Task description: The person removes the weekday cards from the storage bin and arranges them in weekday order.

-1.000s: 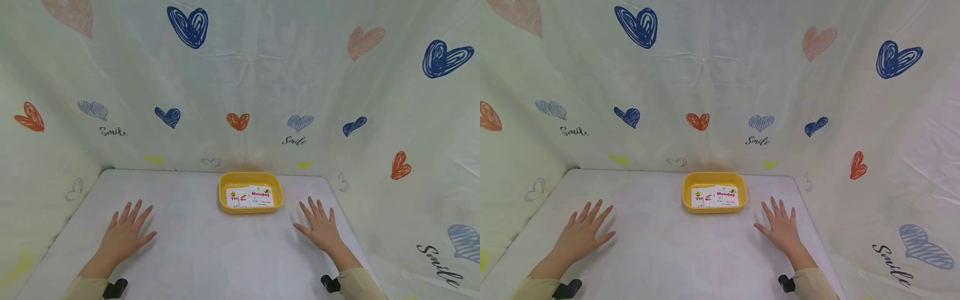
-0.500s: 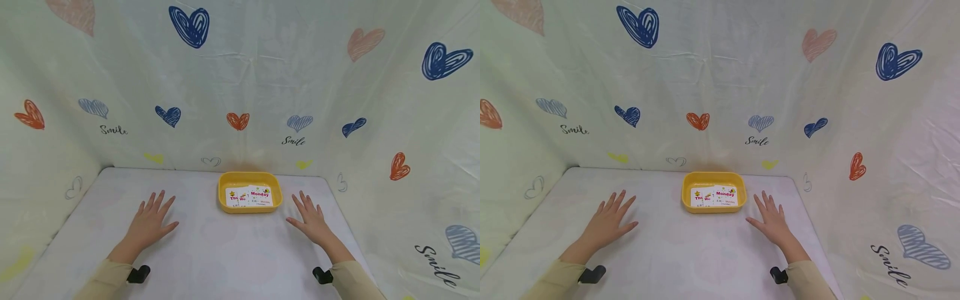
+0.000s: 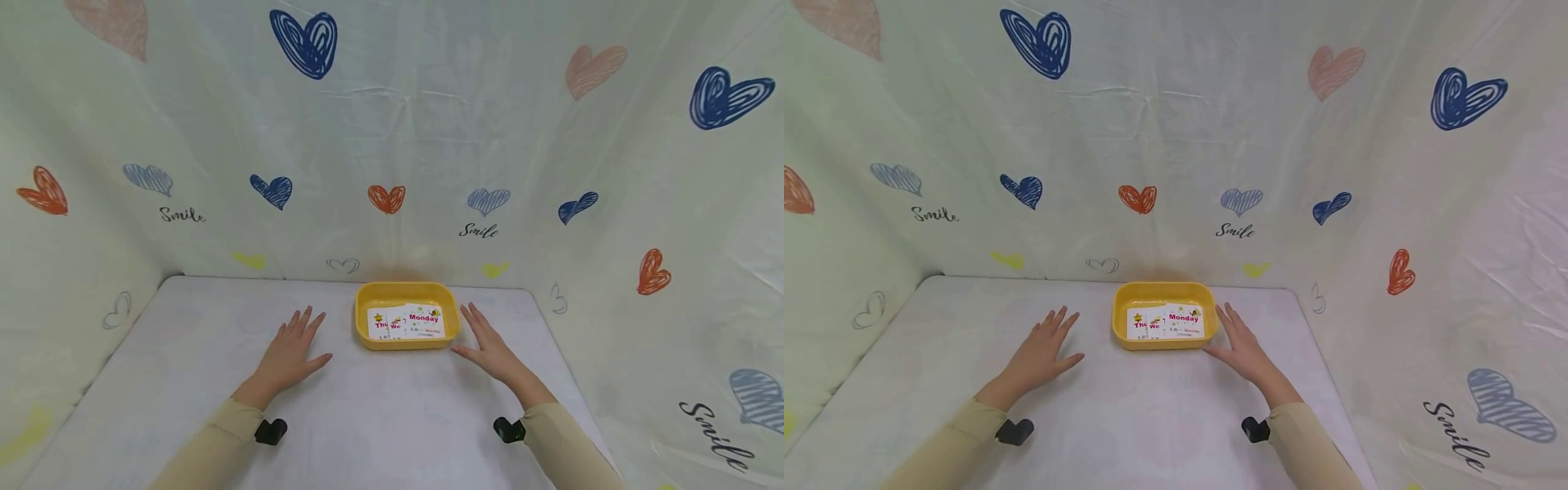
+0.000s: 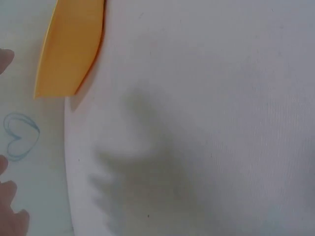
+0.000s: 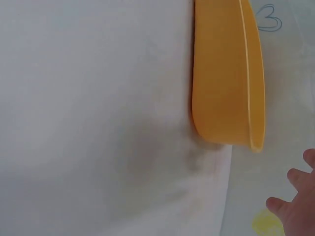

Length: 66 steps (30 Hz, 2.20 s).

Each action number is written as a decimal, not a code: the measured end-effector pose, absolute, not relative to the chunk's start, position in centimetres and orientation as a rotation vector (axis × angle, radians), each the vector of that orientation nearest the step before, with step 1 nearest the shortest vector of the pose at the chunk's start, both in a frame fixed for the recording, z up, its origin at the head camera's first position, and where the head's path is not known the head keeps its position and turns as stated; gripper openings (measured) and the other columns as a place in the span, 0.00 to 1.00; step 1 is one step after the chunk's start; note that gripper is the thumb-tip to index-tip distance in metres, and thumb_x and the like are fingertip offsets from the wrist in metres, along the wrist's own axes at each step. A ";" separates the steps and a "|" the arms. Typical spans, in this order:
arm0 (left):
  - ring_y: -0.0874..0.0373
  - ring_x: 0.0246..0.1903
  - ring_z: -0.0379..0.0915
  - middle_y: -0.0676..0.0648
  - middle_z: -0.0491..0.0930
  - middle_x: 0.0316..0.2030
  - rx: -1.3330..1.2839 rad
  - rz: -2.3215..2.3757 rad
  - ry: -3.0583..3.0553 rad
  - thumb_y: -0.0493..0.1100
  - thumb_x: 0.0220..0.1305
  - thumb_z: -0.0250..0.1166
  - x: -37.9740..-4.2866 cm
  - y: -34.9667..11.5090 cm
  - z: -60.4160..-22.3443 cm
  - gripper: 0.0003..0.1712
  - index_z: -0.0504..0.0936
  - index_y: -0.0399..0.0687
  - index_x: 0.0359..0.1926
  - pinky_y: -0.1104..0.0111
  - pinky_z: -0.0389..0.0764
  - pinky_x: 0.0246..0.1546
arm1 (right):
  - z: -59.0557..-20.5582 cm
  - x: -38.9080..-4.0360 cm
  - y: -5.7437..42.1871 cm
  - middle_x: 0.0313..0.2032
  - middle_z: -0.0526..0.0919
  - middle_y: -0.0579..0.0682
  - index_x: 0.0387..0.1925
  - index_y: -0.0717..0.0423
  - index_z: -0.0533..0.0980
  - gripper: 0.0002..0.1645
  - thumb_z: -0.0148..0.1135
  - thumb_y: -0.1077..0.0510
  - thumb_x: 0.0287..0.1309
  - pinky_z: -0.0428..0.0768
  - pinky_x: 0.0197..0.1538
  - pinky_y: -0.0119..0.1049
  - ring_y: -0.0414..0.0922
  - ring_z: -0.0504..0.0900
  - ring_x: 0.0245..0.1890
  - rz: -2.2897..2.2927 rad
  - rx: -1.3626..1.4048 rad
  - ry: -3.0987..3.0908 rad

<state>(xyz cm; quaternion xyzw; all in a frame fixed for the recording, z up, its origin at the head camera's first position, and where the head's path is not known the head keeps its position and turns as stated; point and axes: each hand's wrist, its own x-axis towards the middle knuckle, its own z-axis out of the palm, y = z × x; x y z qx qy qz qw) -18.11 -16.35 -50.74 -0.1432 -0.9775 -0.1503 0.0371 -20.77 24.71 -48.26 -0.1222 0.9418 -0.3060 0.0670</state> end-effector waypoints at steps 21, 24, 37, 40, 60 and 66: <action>0.33 0.70 0.46 0.37 0.55 0.72 -0.170 -0.707 -3.106 0.63 0.64 0.60 -20.9 -8.2 -53.3 0.45 0.58 0.48 0.74 0.33 0.52 0.63 | -48.8 -25.5 20.3 0.72 0.59 0.53 0.73 0.48 0.59 0.53 0.74 0.42 0.51 0.54 0.70 0.59 0.56 0.55 0.71 -1.074 -0.330 2.736; 0.32 0.70 0.46 0.38 0.55 0.72 -0.130 -0.696 -3.122 0.66 0.64 0.57 -21.4 -7.7 -53.6 0.46 0.57 0.49 0.75 0.32 0.51 0.63 | -49.2 -26.2 19.9 0.71 0.61 0.53 0.73 0.48 0.60 0.51 0.75 0.47 0.51 0.55 0.70 0.57 0.55 0.57 0.70 -1.048 -0.349 2.726; 0.24 0.67 0.44 0.33 0.54 0.72 0.027 -0.883 -3.243 0.72 0.60 0.58 -22.7 -8.0 -52.9 0.56 0.45 0.53 0.78 0.25 0.44 0.57 | -50.9 -28.1 18.8 0.68 0.63 0.55 0.72 0.49 0.61 0.50 0.76 0.54 0.50 0.63 0.66 0.57 0.57 0.65 0.64 -1.021 -0.259 2.689; 0.22 0.67 0.44 0.34 0.54 0.72 0.041 -0.875 -3.316 0.73 0.59 0.58 -23.1 -8.3 -52.4 0.57 0.42 0.56 0.78 0.24 0.41 0.57 | -51.2 -28.5 18.6 0.68 0.64 0.55 0.72 0.49 0.61 0.51 0.77 0.55 0.50 0.64 0.66 0.57 0.56 0.66 0.64 -1.002 -0.241 2.675; 0.27 0.61 0.61 0.28 0.63 0.65 0.096 -0.956 -3.461 0.72 0.55 0.63 -24.2 -8.5 -50.8 0.62 0.39 0.58 0.78 0.32 0.62 0.57 | -51.4 -30.2 18.2 0.71 0.59 0.58 0.74 0.49 0.57 0.57 0.78 0.53 0.47 0.56 0.69 0.59 0.58 0.59 0.68 -0.943 -0.145 2.536; 0.31 0.58 0.68 0.30 0.73 0.59 0.071 -0.984 -3.446 0.72 0.55 0.64 -24.5 -8.7 -51.3 0.62 0.39 0.56 0.78 0.38 0.67 0.57 | -51.7 -30.7 17.9 0.70 0.60 0.60 0.73 0.54 0.58 0.56 0.79 0.57 0.46 0.57 0.70 0.56 0.57 0.59 0.67 -0.921 -0.186 2.566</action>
